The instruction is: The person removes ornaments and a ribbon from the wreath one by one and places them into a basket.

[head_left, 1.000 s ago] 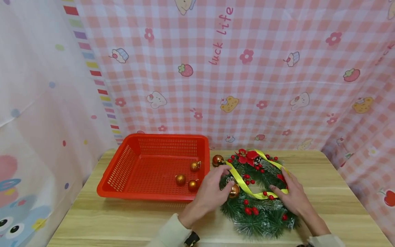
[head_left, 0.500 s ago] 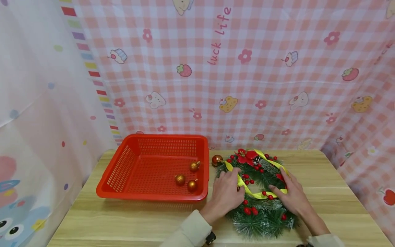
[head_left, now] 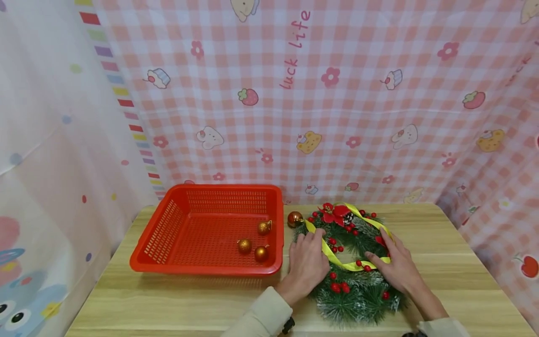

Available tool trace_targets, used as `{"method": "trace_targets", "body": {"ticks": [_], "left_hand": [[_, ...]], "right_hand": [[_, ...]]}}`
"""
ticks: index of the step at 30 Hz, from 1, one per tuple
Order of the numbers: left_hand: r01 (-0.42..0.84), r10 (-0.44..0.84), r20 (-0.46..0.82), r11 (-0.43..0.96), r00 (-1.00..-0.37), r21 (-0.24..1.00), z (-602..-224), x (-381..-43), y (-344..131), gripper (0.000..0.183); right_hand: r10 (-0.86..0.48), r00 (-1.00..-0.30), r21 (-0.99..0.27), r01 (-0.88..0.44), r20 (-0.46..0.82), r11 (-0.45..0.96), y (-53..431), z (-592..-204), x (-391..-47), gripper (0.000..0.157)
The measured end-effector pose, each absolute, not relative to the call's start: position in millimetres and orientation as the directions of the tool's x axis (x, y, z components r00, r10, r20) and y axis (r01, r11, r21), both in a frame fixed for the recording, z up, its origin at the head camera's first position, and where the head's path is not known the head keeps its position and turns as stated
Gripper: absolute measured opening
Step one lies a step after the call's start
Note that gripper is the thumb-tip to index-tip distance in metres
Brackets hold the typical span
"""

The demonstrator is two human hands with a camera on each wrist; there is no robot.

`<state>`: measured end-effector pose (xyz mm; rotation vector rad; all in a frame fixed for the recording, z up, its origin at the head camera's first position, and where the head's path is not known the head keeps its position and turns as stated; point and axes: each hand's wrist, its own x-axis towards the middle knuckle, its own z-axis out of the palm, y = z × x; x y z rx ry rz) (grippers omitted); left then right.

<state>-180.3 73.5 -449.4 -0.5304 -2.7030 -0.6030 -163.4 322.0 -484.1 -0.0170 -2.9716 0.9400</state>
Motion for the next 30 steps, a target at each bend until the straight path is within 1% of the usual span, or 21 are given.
{"method": "trace_targets", "body": {"ticks": [7, 15, 21, 27, 30], "left_hand": [[0.409, 0.26, 0.395, 0.839, -0.881, 0.359, -450.4, -182.3, 76.4, 0.043], [0.421, 0.274, 0.422, 0.853, -0.865, 0.31, -451.9, -183.6, 79.9, 0.042], [0.402, 0.255, 0.431, 0.867, -0.866, 0.296, -451.9, -185.3, 82.2, 0.036], [0.394, 0.257, 0.424, 0.877, -0.868, 0.274, -448.1, -185.7, 84.6, 0.04], [0.4, 0.268, 0.439, 0.884, -0.857, 0.242, -448.0, -186.1, 85.5, 0.037]], "right_hand": [[0.021, -1.0, -0.577, 0.005, 0.022, 0.816, 321.9, -483.3, -163.2, 0.092], [0.025, -0.999, -0.581, 0.005, 0.027, 0.814, 321.1, -484.5, -162.2, 0.091], [0.027, -0.999, -0.578, 0.005, 0.03, 0.816, 321.2, -486.3, -162.0, 0.09], [0.029, -0.999, -0.577, 0.006, 0.031, 0.816, 320.9, -485.5, -162.1, 0.089], [0.031, -0.999, -0.578, 0.007, 0.032, 0.816, 320.6, -485.4, -162.1, 0.088]]}}
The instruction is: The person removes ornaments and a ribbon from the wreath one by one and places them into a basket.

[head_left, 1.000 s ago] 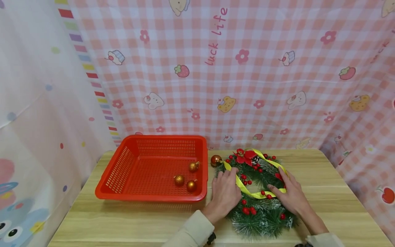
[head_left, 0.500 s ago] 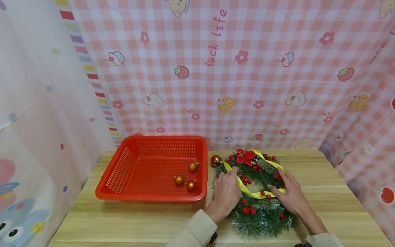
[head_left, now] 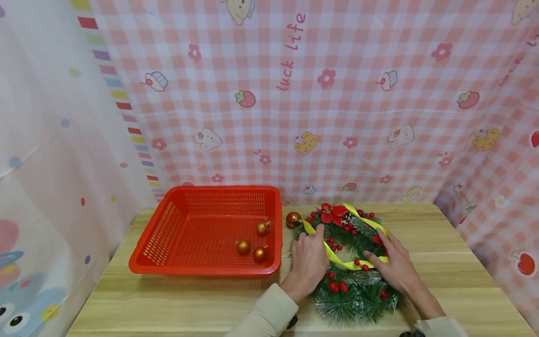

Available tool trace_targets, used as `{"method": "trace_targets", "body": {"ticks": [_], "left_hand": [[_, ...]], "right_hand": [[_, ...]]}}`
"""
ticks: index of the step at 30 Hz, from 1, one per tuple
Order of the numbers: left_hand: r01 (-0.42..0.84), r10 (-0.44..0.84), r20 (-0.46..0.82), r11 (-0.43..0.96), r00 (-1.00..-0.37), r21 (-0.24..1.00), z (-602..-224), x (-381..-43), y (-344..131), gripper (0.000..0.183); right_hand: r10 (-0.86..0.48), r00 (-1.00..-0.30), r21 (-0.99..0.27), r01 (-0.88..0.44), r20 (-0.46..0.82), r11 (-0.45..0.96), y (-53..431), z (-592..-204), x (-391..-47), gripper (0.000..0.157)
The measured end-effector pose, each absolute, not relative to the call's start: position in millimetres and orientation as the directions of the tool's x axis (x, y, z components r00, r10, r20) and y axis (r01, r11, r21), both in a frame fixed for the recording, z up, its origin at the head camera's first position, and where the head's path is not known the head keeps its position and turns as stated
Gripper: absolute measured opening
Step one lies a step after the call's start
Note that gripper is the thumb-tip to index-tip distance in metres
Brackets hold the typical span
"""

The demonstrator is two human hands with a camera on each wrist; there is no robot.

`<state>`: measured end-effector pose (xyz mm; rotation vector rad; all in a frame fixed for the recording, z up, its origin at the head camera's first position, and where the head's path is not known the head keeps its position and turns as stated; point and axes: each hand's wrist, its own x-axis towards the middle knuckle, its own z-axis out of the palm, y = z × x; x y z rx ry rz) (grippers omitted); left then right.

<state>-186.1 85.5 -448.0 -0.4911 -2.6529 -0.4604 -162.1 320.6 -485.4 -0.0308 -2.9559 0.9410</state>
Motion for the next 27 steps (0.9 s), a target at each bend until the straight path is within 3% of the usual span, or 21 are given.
{"method": "trace_targets", "body": {"ticks": [5, 12, 27], "left_hand": [[0.404, 0.278, 0.451, 0.89, -0.848, 0.211, -447.6, -186.7, 85.6, 0.033], [0.393, 0.276, 0.388, 0.881, -0.88, 0.264, -444.6, -188.8, 86.4, 0.042], [0.334, 0.19, 0.297, 0.746, -0.936, 0.576, -436.8, -197.1, 87.9, 0.026]], "right_hand": [[0.03, -0.999, -0.579, 0.005, 0.033, 0.815, 320.1, -484.8, -162.3, 0.088], [0.034, -0.999, -0.576, 0.005, 0.039, 0.818, 320.5, -485.4, -161.9, 0.088], [0.034, -0.998, -0.568, -0.004, 0.056, 0.823, 319.1, -484.9, -161.9, 0.086]]}}
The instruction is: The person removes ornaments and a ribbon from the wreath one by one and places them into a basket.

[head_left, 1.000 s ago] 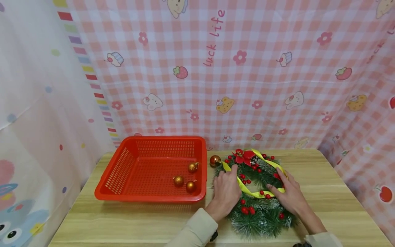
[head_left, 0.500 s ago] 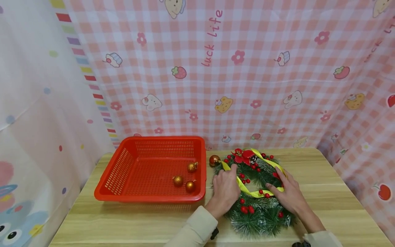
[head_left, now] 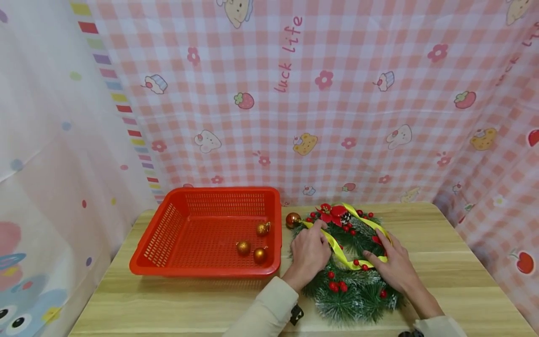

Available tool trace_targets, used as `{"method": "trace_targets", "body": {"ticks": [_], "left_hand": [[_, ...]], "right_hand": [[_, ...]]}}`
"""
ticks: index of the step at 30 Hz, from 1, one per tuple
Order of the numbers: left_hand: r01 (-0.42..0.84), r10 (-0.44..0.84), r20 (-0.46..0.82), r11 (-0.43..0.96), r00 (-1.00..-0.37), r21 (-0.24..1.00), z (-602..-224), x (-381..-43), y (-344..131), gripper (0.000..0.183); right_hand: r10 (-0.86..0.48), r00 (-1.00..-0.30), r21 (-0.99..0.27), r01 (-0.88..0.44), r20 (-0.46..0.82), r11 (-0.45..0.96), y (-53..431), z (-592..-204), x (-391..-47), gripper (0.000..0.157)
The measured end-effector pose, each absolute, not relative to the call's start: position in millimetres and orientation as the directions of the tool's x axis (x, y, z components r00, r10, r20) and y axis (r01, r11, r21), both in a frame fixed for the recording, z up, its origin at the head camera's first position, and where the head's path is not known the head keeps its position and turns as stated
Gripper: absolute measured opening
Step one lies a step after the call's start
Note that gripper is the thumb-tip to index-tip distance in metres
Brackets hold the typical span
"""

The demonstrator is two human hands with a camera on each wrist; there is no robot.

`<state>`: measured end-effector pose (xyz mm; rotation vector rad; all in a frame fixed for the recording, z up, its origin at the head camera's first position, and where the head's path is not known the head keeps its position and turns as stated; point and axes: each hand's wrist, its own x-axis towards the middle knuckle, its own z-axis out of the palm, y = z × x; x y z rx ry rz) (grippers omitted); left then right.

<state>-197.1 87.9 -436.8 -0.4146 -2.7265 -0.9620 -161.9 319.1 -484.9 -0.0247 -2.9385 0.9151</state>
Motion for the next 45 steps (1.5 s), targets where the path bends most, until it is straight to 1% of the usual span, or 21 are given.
{"method": "trace_targets", "body": {"ticks": [3, 10, 16, 21, 24, 27, 32, 35, 40, 45], "left_hand": [[0.34, 0.185, 0.307, 0.724, -0.934, 0.6, -434.5, -199.2, 90.5, 0.024], [0.309, 0.164, 0.278, 0.709, -0.946, 0.633, -430.4, -204.5, 98.3, 0.021], [0.318, 0.144, 0.309, 0.694, -0.94, 0.646, -432.1, -206.1, 102.7, 0.018], [0.311, 0.127, 0.311, 0.679, -0.942, 0.665, -433.0, -208.6, 103.4, 0.012], [0.313, 0.132, 0.307, 0.667, -0.943, 0.676, -431.9, -211.2, 103.7, 0.011], [0.331, 0.164, 0.304, 0.681, -0.938, 0.653, -429.3, -213.1, 106.0, 0.011], [0.347, 0.247, 0.247, 0.743, -0.937, 0.572, -426.1, -212.8, 113.6, 0.012], [0.34, 0.271, 0.206, 0.756, -0.94, 0.559, -427.0, -212.0, 115.2, 0.011], [0.325, 0.288, 0.162, 0.717, -0.944, 0.617, -428.8, -211.1, 113.1, 0.011], [0.26, 0.281, 0.084, 0.683, -0.956, 0.683, -425.9, -209.4, 109.6, 0.009]], "right_hand": [[0.035, -0.998, -0.572, 0.0, 0.049, 0.82, 318.6, -484.8, -161.9, 0.087], [0.04, -0.998, -0.577, 0.01, 0.039, 0.817, 318.5, -484.9, -161.4, 0.087], [0.04, -0.998, -0.581, 0.004, 0.049, 0.814, 317.3, -485.1, -161.5, 0.086], [0.045, -0.998, -0.577, 0.008, 0.049, 0.817, 316.2, -486.1, -162.2, 0.085], [0.05, -0.998, -0.574, 0.014, 0.046, 0.819, 316.5, -486.3, -162.6, 0.085], [0.051, -0.998, -0.574, 0.017, 0.044, 0.819, 317.0, -486.3, -162.7, 0.086], [0.049, -0.998, -0.574, 0.013, 0.046, 0.819, 317.5, -487.0, -162.2, 0.085], [0.049, -0.998, -0.577, 0.013, 0.047, 0.817, 317.5, -487.6, -162.0, 0.085], [0.053, -0.998, -0.577, 0.023, 0.036, 0.816, 318.4, -486.7, -162.2, 0.086], [0.056, -0.998, -0.578, 0.026, 0.034, 0.816, 319.3, -485.9, -162.2, 0.086]]}}
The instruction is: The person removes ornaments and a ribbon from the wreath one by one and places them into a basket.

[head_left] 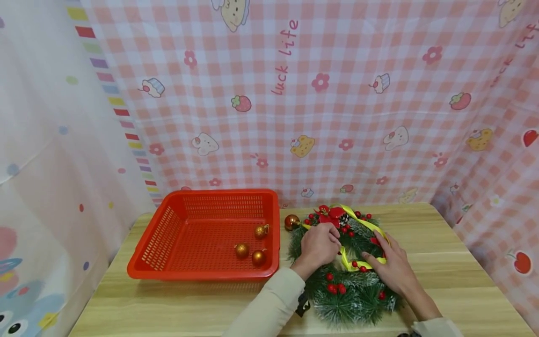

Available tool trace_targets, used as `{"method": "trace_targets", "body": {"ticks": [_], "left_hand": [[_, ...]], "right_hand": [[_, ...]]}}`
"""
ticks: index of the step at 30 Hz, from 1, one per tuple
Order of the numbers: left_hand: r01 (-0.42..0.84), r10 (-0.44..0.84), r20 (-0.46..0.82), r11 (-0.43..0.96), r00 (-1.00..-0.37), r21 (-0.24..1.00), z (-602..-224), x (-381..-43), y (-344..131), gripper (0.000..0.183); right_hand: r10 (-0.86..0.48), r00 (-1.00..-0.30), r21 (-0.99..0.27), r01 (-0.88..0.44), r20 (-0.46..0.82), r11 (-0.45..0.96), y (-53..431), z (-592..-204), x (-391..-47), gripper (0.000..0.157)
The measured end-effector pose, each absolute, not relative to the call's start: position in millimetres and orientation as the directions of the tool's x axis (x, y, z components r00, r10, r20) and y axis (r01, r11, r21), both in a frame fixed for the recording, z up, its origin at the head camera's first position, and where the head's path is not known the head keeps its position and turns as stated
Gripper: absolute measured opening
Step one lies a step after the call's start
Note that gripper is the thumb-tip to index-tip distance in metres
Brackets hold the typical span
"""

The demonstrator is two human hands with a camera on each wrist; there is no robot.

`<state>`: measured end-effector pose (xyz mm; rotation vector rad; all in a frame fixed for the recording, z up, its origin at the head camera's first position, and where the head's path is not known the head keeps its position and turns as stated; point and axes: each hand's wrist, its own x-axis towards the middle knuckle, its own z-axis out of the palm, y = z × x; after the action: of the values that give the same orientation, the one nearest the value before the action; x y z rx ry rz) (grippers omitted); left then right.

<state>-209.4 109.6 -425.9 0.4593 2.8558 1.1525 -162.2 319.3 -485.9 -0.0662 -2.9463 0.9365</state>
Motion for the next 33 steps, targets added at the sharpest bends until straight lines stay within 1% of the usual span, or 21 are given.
{"method": "trace_targets", "body": {"ticks": [5, 9, 12, 18, 27, 33], "left_hand": [[0.224, 0.296, 0.034, 0.636, -0.955, 0.739, -420.4, -206.8, 101.3, 0.01], [0.204, 0.274, 0.03, 0.633, -0.961, 0.747, -417.7, -204.7, 92.7, 0.007], [0.186, 0.232, 0.041, 0.653, -0.972, 0.734, -417.2, -203.1, 87.1, 0.008], [0.203, 0.18, 0.107, 0.685, -0.978, 0.7, -417.6, -200.1, 76.5, 0.013], [0.231, 0.214, 0.111, 0.692, -0.971, 0.684, -421.1, -200.5, 69.6, 0.01], [0.207, 0.224, 0.059, 0.728, -0.973, 0.654, -422.2, -202.3, 71.1, 0.012]], "right_hand": [[0.055, -0.998, -0.578, 0.021, 0.041, 0.816, 319.2, -486.1, -161.7, 0.086], [0.048, -0.998, -0.581, 0.011, 0.049, 0.814, 319.4, -486.3, -161.5, 0.086], [0.046, -0.998, -0.583, 0.01, 0.048, 0.812, 319.6, -486.4, -161.3, 0.086], [0.048, -0.998, -0.583, 0.009, 0.051, 0.812, 319.3, -486.6, -161.0, 0.086], [0.05, -0.998, -0.579, 0.023, 0.032, 0.815, 319.5, -486.0, -161.0, 0.086], [0.054, -0.998, -0.579, 0.027, 0.03, 0.815, 318.7, -485.4, -161.4, 0.086]]}}
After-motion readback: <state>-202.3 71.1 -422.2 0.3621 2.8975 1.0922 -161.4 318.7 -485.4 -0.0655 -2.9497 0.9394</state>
